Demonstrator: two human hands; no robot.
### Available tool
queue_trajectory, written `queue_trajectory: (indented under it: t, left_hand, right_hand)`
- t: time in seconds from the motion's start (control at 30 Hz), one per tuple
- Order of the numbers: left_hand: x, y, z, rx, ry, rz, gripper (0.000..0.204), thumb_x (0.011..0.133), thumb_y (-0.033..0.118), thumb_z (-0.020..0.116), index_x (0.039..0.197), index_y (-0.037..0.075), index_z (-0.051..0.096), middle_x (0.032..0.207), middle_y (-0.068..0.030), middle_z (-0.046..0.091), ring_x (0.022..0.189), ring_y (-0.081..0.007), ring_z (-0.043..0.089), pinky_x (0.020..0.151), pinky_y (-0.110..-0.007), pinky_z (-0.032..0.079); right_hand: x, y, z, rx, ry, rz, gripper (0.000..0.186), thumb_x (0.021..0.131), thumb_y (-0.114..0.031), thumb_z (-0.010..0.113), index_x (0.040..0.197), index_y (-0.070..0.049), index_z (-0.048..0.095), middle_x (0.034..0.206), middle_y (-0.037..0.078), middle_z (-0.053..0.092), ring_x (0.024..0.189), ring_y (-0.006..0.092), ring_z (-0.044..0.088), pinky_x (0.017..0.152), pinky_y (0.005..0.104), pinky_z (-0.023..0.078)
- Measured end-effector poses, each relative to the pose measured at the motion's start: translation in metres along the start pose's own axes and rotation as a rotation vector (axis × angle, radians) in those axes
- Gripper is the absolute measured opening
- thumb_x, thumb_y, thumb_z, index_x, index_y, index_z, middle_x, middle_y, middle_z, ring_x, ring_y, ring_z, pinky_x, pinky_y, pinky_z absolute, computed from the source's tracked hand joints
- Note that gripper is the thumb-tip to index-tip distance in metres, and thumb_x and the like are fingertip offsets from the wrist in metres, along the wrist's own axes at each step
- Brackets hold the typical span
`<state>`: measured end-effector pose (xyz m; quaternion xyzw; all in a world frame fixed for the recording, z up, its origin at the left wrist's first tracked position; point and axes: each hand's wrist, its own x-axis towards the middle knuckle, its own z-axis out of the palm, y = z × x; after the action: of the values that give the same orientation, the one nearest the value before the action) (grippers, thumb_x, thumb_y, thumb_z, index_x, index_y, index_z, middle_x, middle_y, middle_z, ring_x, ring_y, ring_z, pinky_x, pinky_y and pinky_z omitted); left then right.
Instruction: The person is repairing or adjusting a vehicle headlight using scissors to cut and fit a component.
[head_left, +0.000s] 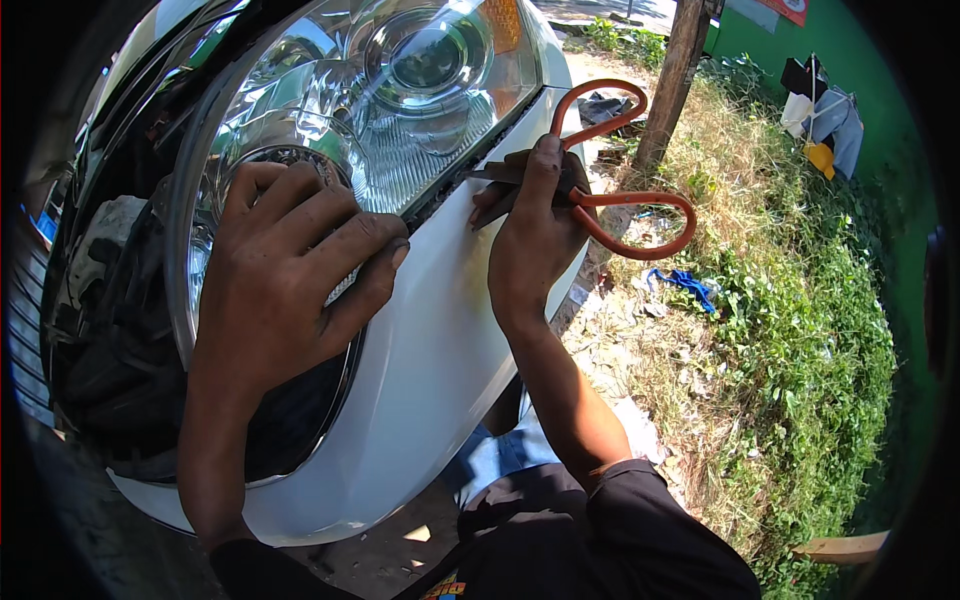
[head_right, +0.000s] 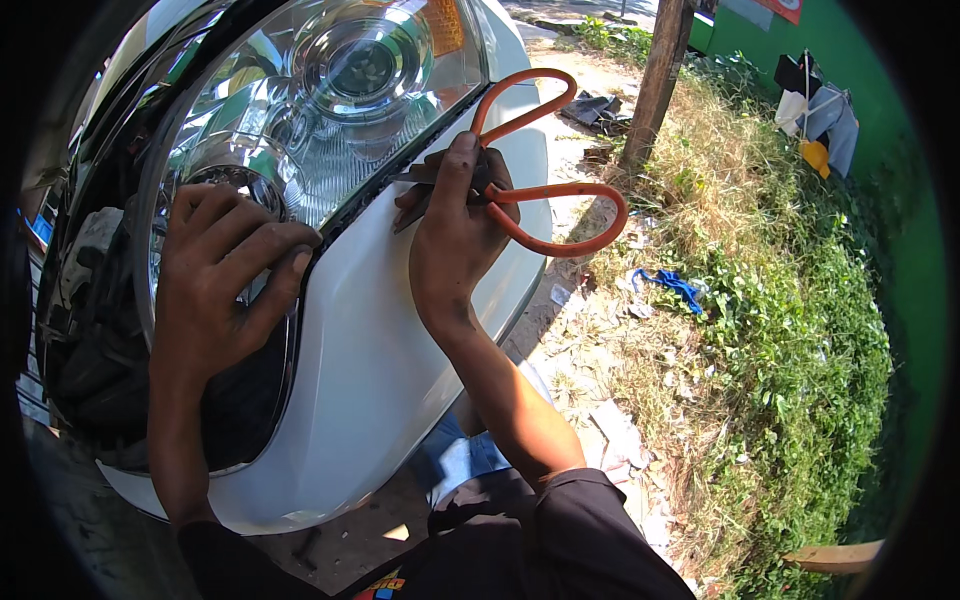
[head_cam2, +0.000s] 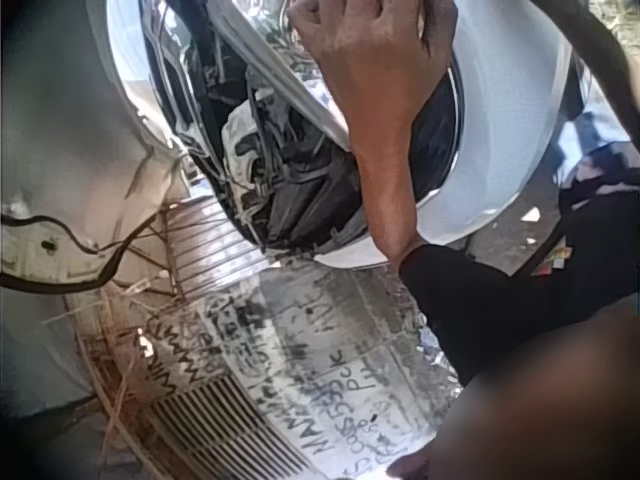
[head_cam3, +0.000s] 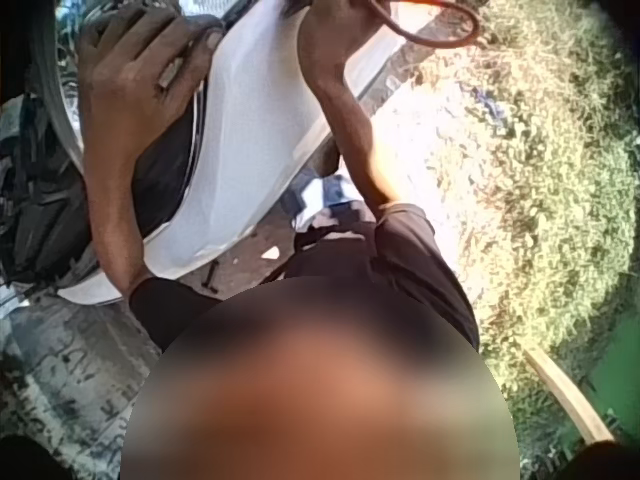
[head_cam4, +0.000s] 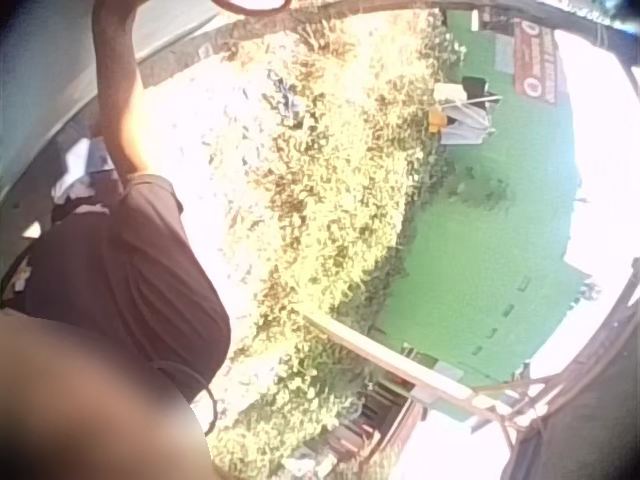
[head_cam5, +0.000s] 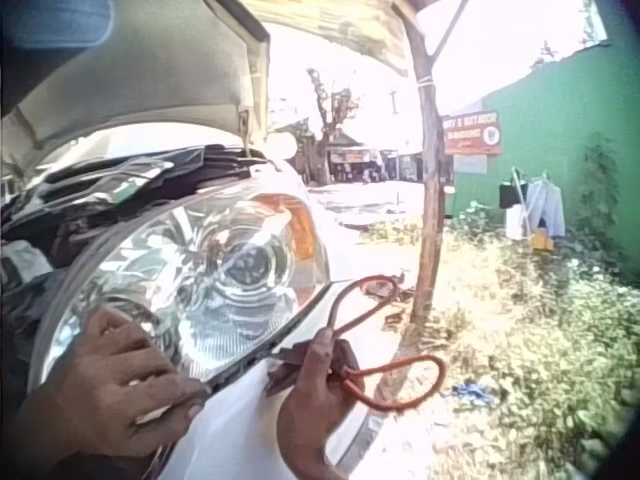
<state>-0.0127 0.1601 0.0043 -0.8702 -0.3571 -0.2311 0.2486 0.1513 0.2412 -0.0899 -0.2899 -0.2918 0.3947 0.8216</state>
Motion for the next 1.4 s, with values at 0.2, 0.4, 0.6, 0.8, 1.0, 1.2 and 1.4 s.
queue_trajectory:
  t: [0.2, 0.4, 0.6, 0.8, 1.0, 1.2, 1.4]
  left_hand:
    - [0.002, 0.001, -0.001, -0.004, -0.005, 0.002, 0.012, 0.082, 0.009, 0.075, 0.094, 0.006, 0.076, 0.084, -0.0064, 0.069, 0.086, -0.0253, 0.061, 0.093, -0.044, 0.042]
    - [0.001, 0.000, -0.003, -0.012, -0.023, 0.009, 0.013, 0.083, 0.009, 0.075, 0.095, 0.006, 0.077, 0.083, -0.0061, 0.069, 0.087, -0.0252, 0.061, 0.095, -0.044, 0.042]
    - [-0.002, 0.002, -0.006, -0.013, -0.046, -0.016, 0.012, 0.084, 0.010, 0.074, 0.094, 0.007, 0.077, 0.083, -0.0055, 0.070, 0.086, -0.0249, 0.061, 0.096, -0.044, 0.041]
    - [0.001, 0.003, -0.003, -0.028, -0.054, -0.035, 0.012, 0.083, 0.011, 0.074, 0.094, 0.008, 0.077, 0.082, -0.0053, 0.069, 0.086, -0.0248, 0.061, 0.096, -0.044, 0.041]
    - [0.003, 0.001, -0.003, -0.008, -0.039, -0.025, 0.012, 0.083, 0.011, 0.074, 0.094, 0.008, 0.078, 0.081, -0.0045, 0.069, 0.084, -0.0244, 0.060, 0.095, -0.043, 0.041]
    - [0.003, 0.003, -0.003, -0.002, -0.047, -0.026, 0.010, 0.083, 0.011, 0.075, 0.092, 0.009, 0.078, 0.081, -0.0045, 0.070, 0.084, -0.0237, 0.060, 0.094, -0.043, 0.040]
    - [0.003, 0.004, -0.005, -0.004, -0.065, -0.022, 0.011, 0.083, 0.011, 0.075, 0.092, 0.009, 0.078, 0.081, -0.0043, 0.070, 0.084, -0.0237, 0.060, 0.094, -0.043, 0.040]
  right_hand:
    - [0.006, -0.002, 0.005, 0.014, -0.020, -0.106, 0.032, 0.107, -0.029, 0.057, 0.099, 0.002, 0.058, 0.071, 0.006, 0.063, 0.050, 0.0108, 0.060, 0.042, 0.0249, 0.045]
    - [0.030, 0.001, -0.001, -0.011, -0.088, -0.185, 0.032, 0.106, -0.029, 0.059, 0.098, 0.002, 0.061, 0.071, 0.003, 0.062, 0.051, 0.0098, 0.062, 0.043, 0.0244, 0.048]
    - [0.022, 0.001, -0.001, -0.012, -0.140, -0.147, 0.032, 0.107, -0.029, 0.058, 0.099, 0.002, 0.059, 0.070, 0.004, 0.061, 0.051, 0.0115, 0.062, 0.043, 0.0256, 0.050]
    - [0.021, 0.004, -0.002, -0.037, -0.176, -0.122, 0.032, 0.106, -0.029, 0.058, 0.098, 0.002, 0.059, 0.068, 0.002, 0.058, 0.050, 0.0113, 0.062, 0.044, 0.0245, 0.050]
    - [0.024, -0.001, 0.001, -0.005, -0.099, -0.114, 0.034, 0.106, -0.030, 0.060, 0.102, 0.004, 0.060, 0.069, 0.002, 0.058, 0.050, 0.0093, 0.061, 0.045, 0.0236, 0.050]
    - [0.035, -0.001, 0.000, 0.004, -0.144, -0.167, 0.033, 0.106, -0.030, 0.059, 0.102, 0.003, 0.060, 0.070, 0.002, 0.059, 0.051, 0.0090, 0.061, 0.044, 0.0228, 0.048]
    - [0.018, 0.001, -0.001, -0.010, -0.166, -0.134, 0.034, 0.106, -0.031, 0.059, 0.099, 0.002, 0.059, 0.071, 0.005, 0.063, 0.049, 0.0103, 0.061, 0.043, 0.0237, 0.049]
